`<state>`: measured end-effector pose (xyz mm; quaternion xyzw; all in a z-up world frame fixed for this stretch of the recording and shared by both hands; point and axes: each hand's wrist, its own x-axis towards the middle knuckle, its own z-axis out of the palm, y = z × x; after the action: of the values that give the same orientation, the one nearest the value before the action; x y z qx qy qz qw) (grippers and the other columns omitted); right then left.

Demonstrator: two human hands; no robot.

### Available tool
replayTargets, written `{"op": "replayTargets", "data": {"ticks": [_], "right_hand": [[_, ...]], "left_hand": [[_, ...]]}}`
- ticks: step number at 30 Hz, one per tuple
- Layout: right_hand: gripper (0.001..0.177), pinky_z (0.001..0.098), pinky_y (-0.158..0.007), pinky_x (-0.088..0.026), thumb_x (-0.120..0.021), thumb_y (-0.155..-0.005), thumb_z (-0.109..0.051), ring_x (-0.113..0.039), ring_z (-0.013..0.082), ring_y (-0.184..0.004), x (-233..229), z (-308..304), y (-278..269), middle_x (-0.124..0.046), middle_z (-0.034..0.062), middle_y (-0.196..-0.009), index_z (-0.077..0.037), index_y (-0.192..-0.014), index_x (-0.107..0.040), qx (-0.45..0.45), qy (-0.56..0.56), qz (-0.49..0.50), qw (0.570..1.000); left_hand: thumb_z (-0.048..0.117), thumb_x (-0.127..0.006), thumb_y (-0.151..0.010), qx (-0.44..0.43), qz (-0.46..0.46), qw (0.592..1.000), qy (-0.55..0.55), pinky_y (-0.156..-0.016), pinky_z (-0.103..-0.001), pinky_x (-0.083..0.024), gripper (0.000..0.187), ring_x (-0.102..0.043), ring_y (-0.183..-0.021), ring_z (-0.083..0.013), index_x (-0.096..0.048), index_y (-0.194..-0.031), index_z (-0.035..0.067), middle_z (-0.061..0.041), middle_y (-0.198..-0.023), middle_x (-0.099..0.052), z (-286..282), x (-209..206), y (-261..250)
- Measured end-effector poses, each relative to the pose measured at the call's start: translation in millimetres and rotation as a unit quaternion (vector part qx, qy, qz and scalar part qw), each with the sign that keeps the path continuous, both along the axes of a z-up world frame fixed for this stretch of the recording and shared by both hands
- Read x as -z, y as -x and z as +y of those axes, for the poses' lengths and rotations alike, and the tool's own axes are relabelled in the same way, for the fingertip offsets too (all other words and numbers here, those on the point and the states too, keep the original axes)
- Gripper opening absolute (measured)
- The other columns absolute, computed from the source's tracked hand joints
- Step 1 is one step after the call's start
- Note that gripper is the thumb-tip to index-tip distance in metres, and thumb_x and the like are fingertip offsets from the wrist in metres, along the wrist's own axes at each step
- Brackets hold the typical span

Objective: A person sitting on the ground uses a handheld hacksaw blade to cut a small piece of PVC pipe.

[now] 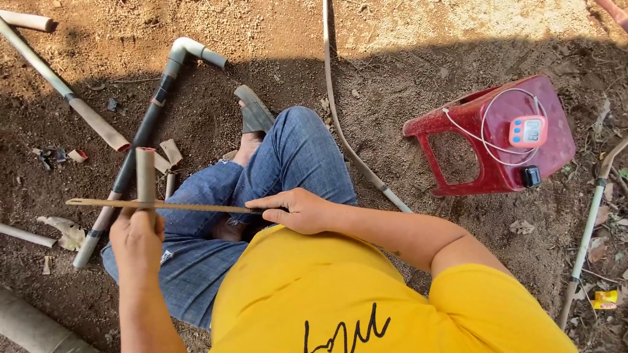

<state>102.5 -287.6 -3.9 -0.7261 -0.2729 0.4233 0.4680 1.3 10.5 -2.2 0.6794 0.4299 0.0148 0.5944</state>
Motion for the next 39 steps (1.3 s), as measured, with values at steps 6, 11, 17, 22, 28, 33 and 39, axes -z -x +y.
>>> {"op": "replayTargets", "data": {"ticks": [6,11,17,22,28,33,39], "right_hand": [[0.041,0.0255,-0.075,-0.055,-0.058,-0.104,-0.017,-0.065,0.0110,-0.075,-1,-3,-4,-0.082,0.0025,-0.110,-0.016,-0.144,-0.069,-0.004,0.007,-0.015,1.000],[0.046,0.0512,-0.117,-0.049,-0.051,-0.113,-0.031,-0.060,0.0347,-0.141,2,-9,0,-0.066,0.0155,-0.150,-0.015,-0.154,-0.061,-0.003,-0.014,0.035,0.999],[0.047,0.0494,-0.107,-0.053,-0.048,-0.112,-0.024,-0.064,0.0347,-0.132,14,-8,-3,-0.070,0.0173,-0.144,-0.010,-0.156,-0.060,-0.008,0.004,0.039,0.999],[0.048,0.0377,-0.076,-0.058,-0.051,-0.111,-0.028,-0.065,0.0163,-0.083,43,-23,-9,-0.076,0.0105,-0.088,-0.013,-0.155,-0.063,-0.007,0.004,-0.013,1.000],[0.047,0.0311,-0.062,-0.047,-0.053,-0.111,-0.033,-0.053,0.0117,-0.068,56,-26,-11,-0.066,0.0053,-0.070,-0.011,-0.152,-0.065,0.009,-0.029,-0.027,0.999],[0.047,0.0274,-0.051,-0.045,-0.053,-0.111,-0.030,-0.051,0.0096,-0.056,66,-40,-18,-0.066,0.0070,-0.069,-0.008,-0.151,-0.063,0.022,-0.041,-0.009,0.999],[0.047,0.0247,-0.048,-0.045,-0.051,-0.112,-0.028,-0.051,0.0051,-0.056,76,-33,-20,-0.068,0.0058,-0.073,-0.007,-0.154,-0.059,0.015,-0.065,-0.013,0.998]], "left_hand": [[0.013,-0.043,-0.102,0.043,0.016,0.998,-0.038,-0.059,-0.031,-0.038,0.026,-0.052,-0.070,-0.0170,-0.065,-0.111,0.004,-0.008,-0.080,-0.060,7,7,8],[0.014,-0.052,-0.100,0.132,0.012,0.970,-0.205,-0.103,-0.067,-0.047,0.036,-0.065,-0.118,-0.0481,-0.071,-0.127,-0.002,-0.027,-0.104,-0.071,5,-5,7],[0.024,-0.056,-0.098,0.171,0.058,0.964,-0.194,-0.099,-0.071,-0.050,0.045,-0.066,-0.116,-0.0567,-0.070,-0.131,-0.004,-0.035,-0.110,-0.074,-8,-20,-1],[0.024,-0.060,-0.101,0.150,0.015,0.970,-0.190,-0.093,-0.067,-0.055,0.045,-0.069,-0.112,-0.0568,-0.069,-0.134,-0.006,-0.034,-0.111,-0.075,-2,-53,1],[0.026,-0.057,-0.106,0.163,-0.015,0.970,-0.179,-0.100,-0.071,-0.051,0.050,-0.066,-0.120,-0.0578,-0.062,-0.140,-0.011,-0.037,-0.118,-0.072,-2,-49,3],[0.021,-0.058,-0.106,0.192,0.012,0.963,-0.188,-0.089,-0.065,-0.059,0.043,-0.072,-0.108,-0.0538,-0.066,-0.134,-0.011,-0.033,-0.109,-0.074,12,-50,10],[0.027,-0.060,-0.101,0.245,0.017,0.951,-0.188,-0.088,-0.061,-0.062,0.041,-0.076,-0.105,-0.0477,-0.071,-0.129,-0.002,-0.026,-0.107,-0.077,-4,-35,-4]]}}
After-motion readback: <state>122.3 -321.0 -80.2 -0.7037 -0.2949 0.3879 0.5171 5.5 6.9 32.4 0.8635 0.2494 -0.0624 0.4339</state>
